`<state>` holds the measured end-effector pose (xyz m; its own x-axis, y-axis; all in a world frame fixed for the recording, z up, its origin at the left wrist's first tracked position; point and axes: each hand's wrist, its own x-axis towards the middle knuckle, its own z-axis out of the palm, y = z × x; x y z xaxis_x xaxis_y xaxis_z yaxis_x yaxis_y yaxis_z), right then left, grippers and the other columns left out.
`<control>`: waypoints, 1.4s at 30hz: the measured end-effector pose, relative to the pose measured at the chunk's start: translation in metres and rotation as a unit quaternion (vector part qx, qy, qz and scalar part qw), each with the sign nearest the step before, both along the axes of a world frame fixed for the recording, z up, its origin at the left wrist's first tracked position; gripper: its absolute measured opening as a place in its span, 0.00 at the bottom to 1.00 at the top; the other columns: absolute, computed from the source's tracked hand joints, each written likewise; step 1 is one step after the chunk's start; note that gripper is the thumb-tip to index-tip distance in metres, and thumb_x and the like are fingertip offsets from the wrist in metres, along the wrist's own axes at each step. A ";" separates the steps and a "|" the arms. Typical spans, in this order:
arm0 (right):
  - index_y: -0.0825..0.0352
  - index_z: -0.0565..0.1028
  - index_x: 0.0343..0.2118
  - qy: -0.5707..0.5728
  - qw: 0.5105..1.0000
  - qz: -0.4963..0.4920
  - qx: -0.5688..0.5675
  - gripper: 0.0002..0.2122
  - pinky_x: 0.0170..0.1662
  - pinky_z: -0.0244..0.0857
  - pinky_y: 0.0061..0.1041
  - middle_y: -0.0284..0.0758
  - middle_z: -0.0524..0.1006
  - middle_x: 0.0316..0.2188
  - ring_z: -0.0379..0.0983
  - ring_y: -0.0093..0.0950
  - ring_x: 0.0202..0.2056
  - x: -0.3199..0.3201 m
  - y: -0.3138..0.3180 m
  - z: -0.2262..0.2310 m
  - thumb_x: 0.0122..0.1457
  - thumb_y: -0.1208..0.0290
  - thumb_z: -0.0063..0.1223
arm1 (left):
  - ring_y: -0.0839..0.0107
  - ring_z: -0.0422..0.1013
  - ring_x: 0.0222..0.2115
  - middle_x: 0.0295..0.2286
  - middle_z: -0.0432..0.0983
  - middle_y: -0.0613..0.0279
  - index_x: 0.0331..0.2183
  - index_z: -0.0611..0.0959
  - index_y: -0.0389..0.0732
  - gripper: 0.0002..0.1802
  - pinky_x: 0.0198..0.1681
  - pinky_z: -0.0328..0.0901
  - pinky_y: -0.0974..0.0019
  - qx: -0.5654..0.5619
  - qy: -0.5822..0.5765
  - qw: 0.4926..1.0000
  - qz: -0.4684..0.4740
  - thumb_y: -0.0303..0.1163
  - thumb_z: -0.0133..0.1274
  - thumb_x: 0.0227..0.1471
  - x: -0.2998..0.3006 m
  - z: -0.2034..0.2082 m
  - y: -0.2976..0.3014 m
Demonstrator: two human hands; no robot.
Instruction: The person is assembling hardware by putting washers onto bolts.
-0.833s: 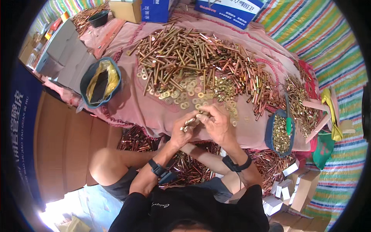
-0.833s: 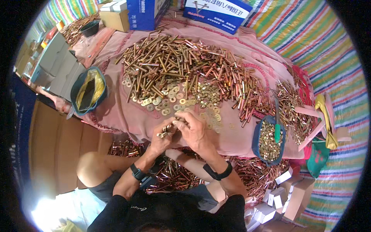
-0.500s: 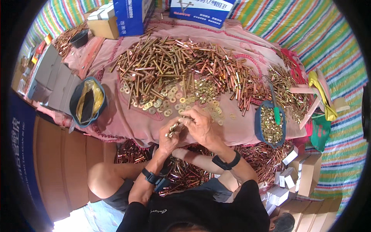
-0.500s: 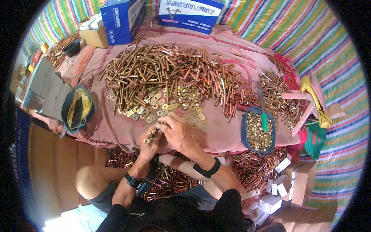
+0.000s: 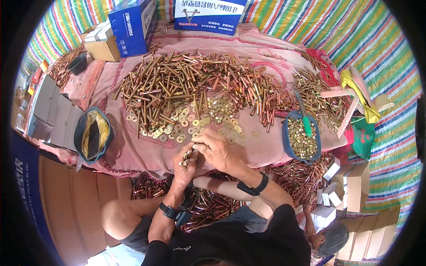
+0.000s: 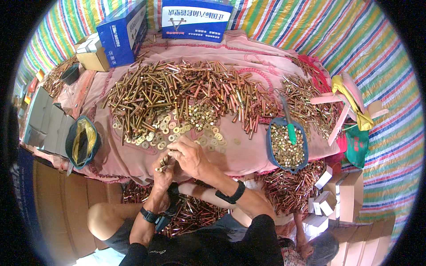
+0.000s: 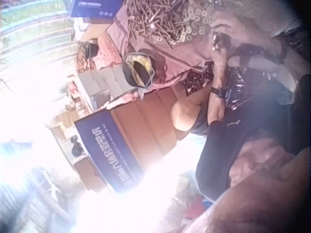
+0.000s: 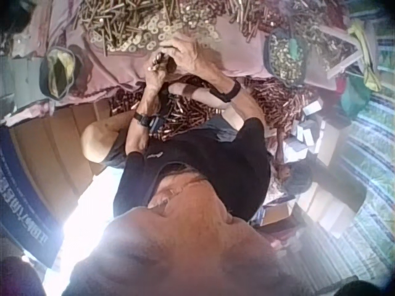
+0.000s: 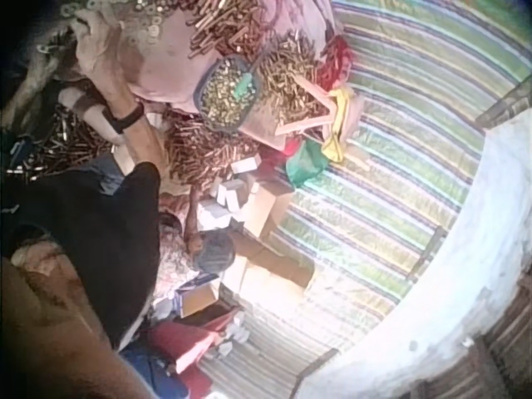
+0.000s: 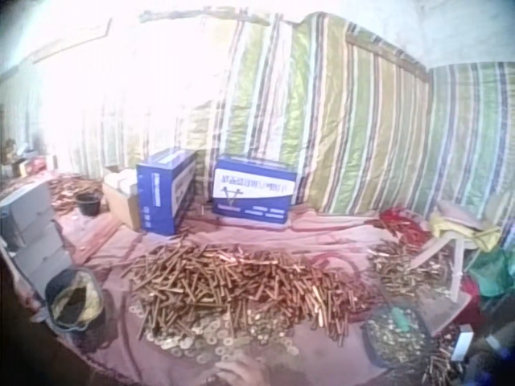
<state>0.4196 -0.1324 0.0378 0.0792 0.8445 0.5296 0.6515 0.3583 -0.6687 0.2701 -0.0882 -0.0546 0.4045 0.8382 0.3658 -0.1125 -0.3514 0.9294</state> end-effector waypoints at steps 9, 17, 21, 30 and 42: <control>0.68 0.78 0.41 0.027 0.999 0.014 -0.034 0.07 0.36 0.70 0.33 0.41 0.75 0.32 0.76 0.39 0.33 0.003 -0.004 0.002 0.62 0.74 0.58 | 0.74 0.74 0.33 0.35 0.81 0.58 0.47 0.81 0.33 0.13 0.38 0.69 0.70 0.008 0.004 1.000 -0.001 0.20 0.57 0.60 -0.002 -0.002 -0.001; 0.69 0.77 0.42 0.012 1.000 0.015 -0.013 0.09 0.36 0.71 0.35 0.41 0.75 0.32 0.76 0.41 0.34 0.004 -0.003 -0.001 0.60 0.74 0.58 | 0.76 0.73 0.33 0.35 0.81 0.58 0.46 0.81 0.31 0.12 0.40 0.69 0.71 -0.011 0.008 1.000 0.003 0.21 0.57 0.60 -0.002 -0.001 0.000; 0.69 0.77 0.40 0.059 0.995 -0.056 -0.051 0.11 0.35 0.71 0.36 0.41 0.76 0.29 0.76 0.42 0.31 -0.002 -0.007 -0.009 0.58 0.68 0.63 | 0.76 0.74 0.35 0.36 0.82 0.57 0.47 0.81 0.31 0.12 0.42 0.70 0.70 0.023 0.019 0.999 -0.014 0.21 0.56 0.60 -0.002 -0.004 0.002; 0.68 0.78 0.40 0.019 0.999 -0.024 -0.011 0.17 0.31 0.70 0.35 0.39 0.76 0.25 0.77 0.37 0.28 -0.002 -0.002 -0.008 0.60 0.58 0.64 | 0.72 0.75 0.36 0.38 0.81 0.57 0.47 0.81 0.32 0.13 0.43 0.70 0.69 -0.048 -0.041 0.998 -0.011 0.21 0.56 0.59 0.000 -0.013 0.000; 0.72 0.79 0.43 0.050 0.995 0.008 -0.091 0.12 0.35 0.70 0.21 0.32 0.78 0.36 0.75 0.18 0.35 0.004 -0.007 -0.003 0.60 0.71 0.66 | 0.67 0.78 0.33 0.37 0.82 0.54 0.48 0.81 0.34 0.16 0.37 0.71 0.68 0.028 -0.018 0.998 -0.044 0.25 0.53 0.57 -0.002 -0.014 0.004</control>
<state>0.4235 -0.1397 0.0346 0.1104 0.9272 0.3579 0.5734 0.2347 -0.7849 0.2681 -0.0839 -0.0682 0.4623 0.7779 0.4256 -0.1777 -0.3890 0.9039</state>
